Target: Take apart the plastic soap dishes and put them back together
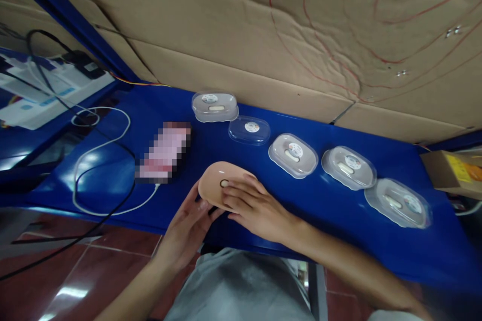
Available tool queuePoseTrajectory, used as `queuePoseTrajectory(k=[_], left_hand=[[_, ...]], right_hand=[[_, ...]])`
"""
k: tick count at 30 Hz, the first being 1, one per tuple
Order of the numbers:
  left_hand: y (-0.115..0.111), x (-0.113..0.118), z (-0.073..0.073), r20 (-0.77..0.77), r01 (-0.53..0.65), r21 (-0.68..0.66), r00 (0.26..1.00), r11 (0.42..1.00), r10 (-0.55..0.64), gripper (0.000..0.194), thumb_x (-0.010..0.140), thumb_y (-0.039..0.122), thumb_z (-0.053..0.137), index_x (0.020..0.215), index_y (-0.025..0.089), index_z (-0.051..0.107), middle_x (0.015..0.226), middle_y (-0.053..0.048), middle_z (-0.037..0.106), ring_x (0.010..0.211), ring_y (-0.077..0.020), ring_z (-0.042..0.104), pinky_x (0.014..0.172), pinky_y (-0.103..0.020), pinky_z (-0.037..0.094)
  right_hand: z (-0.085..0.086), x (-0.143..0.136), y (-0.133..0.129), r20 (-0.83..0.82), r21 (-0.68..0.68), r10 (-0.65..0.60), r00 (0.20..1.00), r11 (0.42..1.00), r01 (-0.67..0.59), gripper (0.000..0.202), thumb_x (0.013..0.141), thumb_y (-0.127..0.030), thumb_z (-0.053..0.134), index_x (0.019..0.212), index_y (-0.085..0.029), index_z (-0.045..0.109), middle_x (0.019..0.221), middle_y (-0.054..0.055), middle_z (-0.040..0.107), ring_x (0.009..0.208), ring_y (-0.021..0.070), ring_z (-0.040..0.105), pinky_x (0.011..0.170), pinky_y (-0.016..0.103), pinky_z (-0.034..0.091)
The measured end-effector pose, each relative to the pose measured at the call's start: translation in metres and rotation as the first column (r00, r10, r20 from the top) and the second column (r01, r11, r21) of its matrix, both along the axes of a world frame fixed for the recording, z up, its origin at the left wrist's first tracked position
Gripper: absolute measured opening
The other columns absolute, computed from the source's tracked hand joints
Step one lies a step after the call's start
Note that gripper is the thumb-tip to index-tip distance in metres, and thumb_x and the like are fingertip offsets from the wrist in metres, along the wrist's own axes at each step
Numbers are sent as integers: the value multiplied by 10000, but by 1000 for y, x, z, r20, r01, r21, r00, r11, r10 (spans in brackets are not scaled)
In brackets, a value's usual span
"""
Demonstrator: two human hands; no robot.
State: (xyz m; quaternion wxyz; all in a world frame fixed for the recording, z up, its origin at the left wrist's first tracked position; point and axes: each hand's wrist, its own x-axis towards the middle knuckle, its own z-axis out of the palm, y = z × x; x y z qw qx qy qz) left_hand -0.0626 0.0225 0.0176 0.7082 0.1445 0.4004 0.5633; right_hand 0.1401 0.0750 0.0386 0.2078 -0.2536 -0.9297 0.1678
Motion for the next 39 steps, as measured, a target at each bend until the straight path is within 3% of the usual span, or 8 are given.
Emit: queuePoseTrajectory(k=[5,8,13,17,21,28,33,39], left_hand=[[9,3,-4,-55,-112,51,992,992,115,563,883,337,847,1400,365,626,1351,-34,729,1240,-227,699,1088,-399,579],[16,2,-5,-95,-179,58,978,982,184,529,888,374,840,1375,353,632,1385,-43,711,1257,-252,698,1088,-449,582],[18,2,-7,-124,-174,64,976,983,181,567,887,404,837,1405,352,613,1463,-60,670,1371,-296,633,1131,-485,548],[18,2,-9,-110,-117,63,986,991,124,529,893,401,832,1383,306,657,1427,-72,700,1362,-292,638,1156,-475,529],[20,1,-9,-80,-91,69,992,993,97,501,904,393,822,1374,305,672,1399,-73,718,1313,-285,669,1121,-477,557],[19,0,-9,-29,-97,78,995,992,100,494,941,396,785,1413,349,644,1421,-59,707,1230,-266,713,1011,-460,621],[18,0,-10,-3,-113,113,994,987,114,432,959,405,768,1380,361,679,1392,-44,730,1229,-252,716,994,-418,631],[16,-2,-12,6,-93,131,996,987,93,384,951,415,779,1324,340,724,1290,-41,772,1132,-224,748,930,-352,646]], right_hand=[[-6,4,13,-133,-60,79,988,994,-88,406,1099,-319,536,1491,-211,530,1586,126,575,1559,246,438,1276,520,414],[-15,12,33,-207,-119,-125,970,988,102,415,1124,-275,431,1534,-262,486,1573,116,579,1528,247,477,1251,545,437],[-27,22,81,-73,0,-399,914,917,400,457,1098,-310,487,1545,-211,484,1671,185,427,1589,321,370,1275,613,361],[-24,19,125,87,61,-458,885,889,454,816,969,-423,729,1652,-188,347,1775,192,205,1656,408,140,1304,678,227],[-16,13,149,185,-42,-461,868,879,476,868,881,-510,814,1612,-226,441,1697,181,406,1584,448,334,1237,706,336],[0,-3,88,-74,-402,-506,860,804,438,621,994,-537,652,1529,-257,508,1432,129,670,1269,308,670,1064,526,565],[11,-21,30,-44,-231,-379,924,904,360,771,945,-556,725,1588,-270,411,1562,151,532,1435,361,507,1190,601,442],[5,-26,14,-81,-195,-396,915,906,375,898,878,-423,811,1604,-286,301,1534,185,429,1453,382,478,1180,618,462]])
